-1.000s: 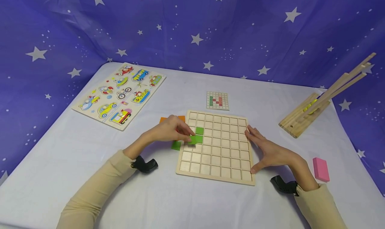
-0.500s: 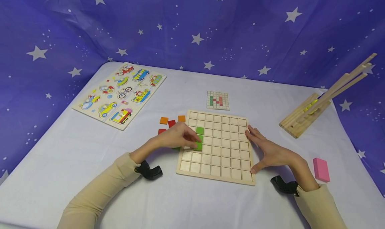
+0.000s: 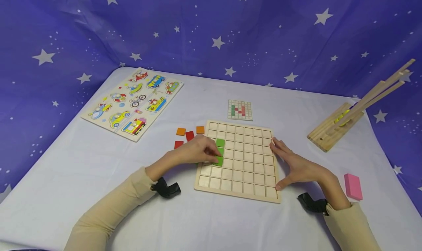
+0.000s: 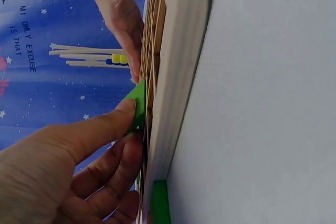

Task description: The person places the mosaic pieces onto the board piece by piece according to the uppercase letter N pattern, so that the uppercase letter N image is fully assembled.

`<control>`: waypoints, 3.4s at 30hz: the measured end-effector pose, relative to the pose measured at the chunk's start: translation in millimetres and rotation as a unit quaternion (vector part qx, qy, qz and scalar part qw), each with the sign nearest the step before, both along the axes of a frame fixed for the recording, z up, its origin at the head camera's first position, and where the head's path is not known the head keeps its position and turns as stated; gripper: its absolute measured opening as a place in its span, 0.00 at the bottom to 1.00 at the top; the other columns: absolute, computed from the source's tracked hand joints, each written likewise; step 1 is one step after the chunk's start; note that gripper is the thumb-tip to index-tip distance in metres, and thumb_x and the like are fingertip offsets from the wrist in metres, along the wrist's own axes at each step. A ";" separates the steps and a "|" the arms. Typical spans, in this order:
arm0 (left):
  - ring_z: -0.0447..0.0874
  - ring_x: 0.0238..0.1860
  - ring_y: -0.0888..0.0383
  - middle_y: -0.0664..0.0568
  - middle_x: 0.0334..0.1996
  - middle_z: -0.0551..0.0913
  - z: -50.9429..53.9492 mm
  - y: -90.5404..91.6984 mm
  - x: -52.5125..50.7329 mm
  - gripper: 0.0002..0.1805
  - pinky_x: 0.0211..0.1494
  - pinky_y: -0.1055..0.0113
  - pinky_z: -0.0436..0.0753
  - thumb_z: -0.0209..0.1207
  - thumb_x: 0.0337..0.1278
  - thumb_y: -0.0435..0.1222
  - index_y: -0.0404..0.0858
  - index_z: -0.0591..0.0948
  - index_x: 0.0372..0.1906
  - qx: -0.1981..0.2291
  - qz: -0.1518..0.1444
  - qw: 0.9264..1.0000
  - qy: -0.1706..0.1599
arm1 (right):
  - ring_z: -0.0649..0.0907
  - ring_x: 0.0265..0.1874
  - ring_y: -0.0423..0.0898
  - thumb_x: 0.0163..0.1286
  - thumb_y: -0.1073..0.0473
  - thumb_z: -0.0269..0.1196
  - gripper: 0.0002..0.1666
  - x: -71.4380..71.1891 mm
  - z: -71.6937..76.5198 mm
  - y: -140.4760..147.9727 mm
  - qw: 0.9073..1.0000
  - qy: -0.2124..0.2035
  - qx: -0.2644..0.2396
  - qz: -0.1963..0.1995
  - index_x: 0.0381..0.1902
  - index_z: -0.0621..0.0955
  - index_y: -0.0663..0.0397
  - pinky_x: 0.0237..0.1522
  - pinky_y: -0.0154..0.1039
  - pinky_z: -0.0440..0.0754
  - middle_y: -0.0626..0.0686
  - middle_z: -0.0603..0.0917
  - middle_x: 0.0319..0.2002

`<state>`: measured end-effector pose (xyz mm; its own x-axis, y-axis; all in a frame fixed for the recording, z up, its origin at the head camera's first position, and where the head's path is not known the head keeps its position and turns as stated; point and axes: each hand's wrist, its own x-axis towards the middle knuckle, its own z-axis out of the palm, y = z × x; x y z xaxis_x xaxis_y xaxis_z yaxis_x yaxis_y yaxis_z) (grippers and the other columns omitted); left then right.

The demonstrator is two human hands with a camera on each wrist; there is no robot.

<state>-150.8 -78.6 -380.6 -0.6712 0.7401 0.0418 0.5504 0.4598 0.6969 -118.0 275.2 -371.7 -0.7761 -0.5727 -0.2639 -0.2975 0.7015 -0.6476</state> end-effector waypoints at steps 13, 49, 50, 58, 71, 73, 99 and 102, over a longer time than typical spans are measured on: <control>0.73 0.25 0.69 0.60 0.22 0.80 4.0 5.5 2.9 0.07 0.31 0.76 0.73 0.72 0.45 0.37 0.43 0.84 0.25 -0.028 0.033 0.999 0.012 | 0.35 0.74 0.68 0.36 0.44 0.80 0.79 0.3 0.0 0.2 1.000 -0.002 0.006 -0.003 0.75 0.46 0.65 0.65 0.73 0.41 0.61 0.33 0.77; 0.74 0.25 0.64 0.59 0.22 0.81 12.9 -48.7 -29.6 0.12 0.31 0.73 0.74 0.78 0.32 0.36 0.43 0.86 0.26 -0.093 -0.014 0.990 -0.105 | 0.36 0.73 0.69 0.36 0.44 0.80 0.79 -0.1 0.0 0.3 1.000 0.001 0.005 0.000 0.75 0.47 0.66 0.65 0.72 0.42 0.61 0.33 0.77; 0.74 0.25 0.64 0.59 0.22 0.81 13.5 -47.9 -28.7 0.12 0.32 0.72 0.74 0.78 0.32 0.36 0.43 0.85 0.25 -0.098 -0.013 0.990 -0.103 | 0.36 0.73 0.68 0.36 0.44 0.80 0.79 -0.2 -0.3 0.3 1.000 0.001 0.006 0.000 0.75 0.47 0.66 0.65 0.72 0.42 0.61 0.33 0.77; 0.75 0.25 0.65 0.62 0.18 0.80 25.8 -42.8 -19.7 0.10 0.42 0.67 0.69 0.77 0.32 0.36 0.47 0.85 0.22 -0.164 -0.008 0.984 -0.062 | 0.36 0.74 0.68 0.36 0.43 0.80 0.79 0.2 -1.0 0.7 1.000 0.002 0.008 0.000 0.75 0.46 0.65 0.65 0.72 0.42 0.61 0.34 0.77; 0.73 0.25 0.65 0.59 0.21 0.78 28.1 -40.8 -17.9 0.12 0.33 0.72 0.74 0.74 0.33 0.31 0.42 0.81 0.24 -0.152 -0.032 0.985 -0.074 | 0.36 0.73 0.68 0.35 0.44 0.80 0.79 0.2 -1.7 0.7 1.000 0.002 0.001 0.000 0.75 0.46 0.67 0.65 0.73 0.42 0.62 0.33 0.77; 0.74 0.25 0.65 0.59 0.21 0.79 26.5 -41.5 -19.9 0.12 0.34 0.71 0.75 0.74 0.34 0.32 0.43 0.81 0.24 -0.147 -0.028 0.986 -0.070 | 0.36 0.73 0.68 0.35 0.45 0.80 0.79 0.2 -2.3 1.0 1.000 0.001 0.000 0.000 0.75 0.46 0.67 0.65 0.73 0.42 0.62 0.33 0.77; 0.78 0.28 0.63 0.55 0.28 0.87 18.4 -51.1 -31.4 0.10 0.36 0.70 0.76 0.70 0.47 0.32 0.39 0.87 0.39 -0.013 0.065 0.998 -0.019 | 0.36 0.73 0.69 0.36 0.45 0.80 0.79 -0.5 -1.0 0.2 1.000 0.001 0.006 0.002 0.75 0.46 0.67 0.65 0.73 0.43 0.62 0.33 0.77; 0.77 0.29 0.62 0.55 0.29 0.86 20.6 -47.8 -28.5 0.11 0.36 0.70 0.76 0.70 0.47 0.33 0.39 0.88 0.39 -0.003 0.060 0.998 -0.023 | 0.36 0.73 0.69 0.36 0.45 0.80 0.79 -1.1 -0.6 -0.1 1.000 0.001 0.008 0.003 0.75 0.46 0.67 0.65 0.73 0.43 0.62 0.33 0.77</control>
<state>-179.3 -126.4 -360.1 -0.7566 0.6538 0.0053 0.4583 0.5246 0.7175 -119.1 275.1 -372.2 -0.7735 -0.5731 -0.2707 -0.3030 0.7095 -0.6363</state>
